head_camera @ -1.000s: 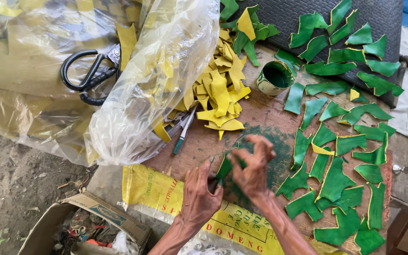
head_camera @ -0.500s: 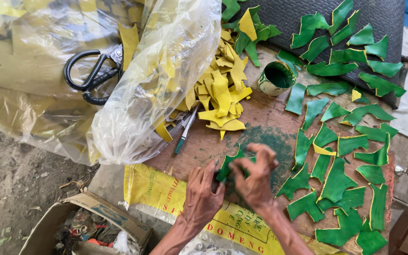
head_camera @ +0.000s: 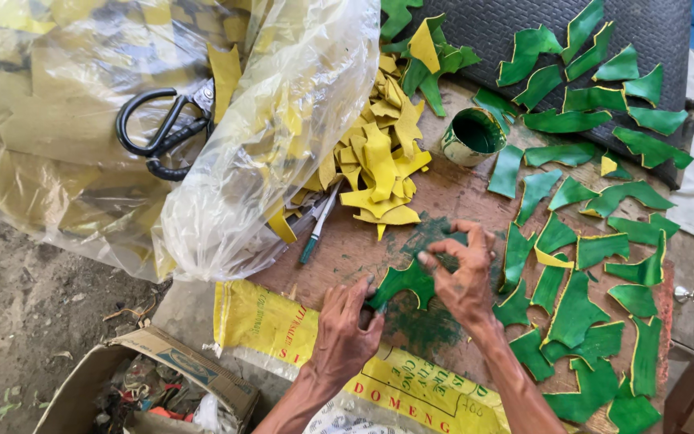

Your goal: The person paints the edges of yellow, leaf-shaped cutouts green using a small brush. They pick up each piece from a pile, apply the paint to the perimeter, and place the finished item onto a separate pile of green pieces.

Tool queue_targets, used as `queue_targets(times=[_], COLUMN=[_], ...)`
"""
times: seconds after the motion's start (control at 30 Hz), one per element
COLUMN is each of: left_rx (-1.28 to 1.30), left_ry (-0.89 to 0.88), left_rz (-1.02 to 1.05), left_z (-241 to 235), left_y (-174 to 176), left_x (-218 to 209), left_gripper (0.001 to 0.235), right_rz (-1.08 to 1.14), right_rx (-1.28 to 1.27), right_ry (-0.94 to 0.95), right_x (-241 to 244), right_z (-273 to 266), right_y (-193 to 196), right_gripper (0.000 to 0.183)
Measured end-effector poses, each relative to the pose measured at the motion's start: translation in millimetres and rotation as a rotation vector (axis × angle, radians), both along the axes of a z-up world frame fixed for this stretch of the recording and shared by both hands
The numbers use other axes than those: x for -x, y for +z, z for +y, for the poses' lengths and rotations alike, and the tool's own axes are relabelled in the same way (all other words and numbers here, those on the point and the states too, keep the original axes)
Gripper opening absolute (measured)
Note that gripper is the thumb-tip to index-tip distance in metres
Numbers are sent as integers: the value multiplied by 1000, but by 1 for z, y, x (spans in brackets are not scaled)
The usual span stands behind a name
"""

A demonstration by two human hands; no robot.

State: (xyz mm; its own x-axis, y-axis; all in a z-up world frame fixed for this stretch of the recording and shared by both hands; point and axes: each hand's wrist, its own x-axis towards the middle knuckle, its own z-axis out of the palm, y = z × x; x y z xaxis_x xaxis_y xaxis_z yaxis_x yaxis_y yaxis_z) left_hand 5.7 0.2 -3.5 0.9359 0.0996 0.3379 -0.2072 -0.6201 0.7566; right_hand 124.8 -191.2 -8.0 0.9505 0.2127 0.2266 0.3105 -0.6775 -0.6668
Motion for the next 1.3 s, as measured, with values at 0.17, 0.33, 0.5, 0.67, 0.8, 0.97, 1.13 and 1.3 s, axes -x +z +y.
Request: queue_targets(times=[0.17,0.33,0.5,0.67,0.8,0.97,1.13,1.3], left_rx=[6,-32,-51,-50,-43,-42,-39,-45], left_ry=[7,32,20,16,18,33,15,13], left_rz=[10,-9,10,6,-9,15,12,-1], left_z=[-3,-7,-9,-10,-8,-10,-9,-9], left_y=[-4,3,6,7,6,5,5,3], left_x=[-2,0,1,0,1,-1,-2,0], left_gripper=[62,59,52,52,52,51,52,51], right_rz=[-206,-149,-141,-153,-108,-28,-34,-124], right_rx=[173,-27,39,78,2,124,72,71], right_ry=[-140,-215,-136,-86,-105,132,4,-107], right_x=[-4,23,66,69,52,46,64,66], right_z=[0,-18,-10,-8,-12,-19,-28,-11], right_y=[0,9,7,5,2,16,22,2], right_gripper=[20,17,16,17,17,12,16,16])
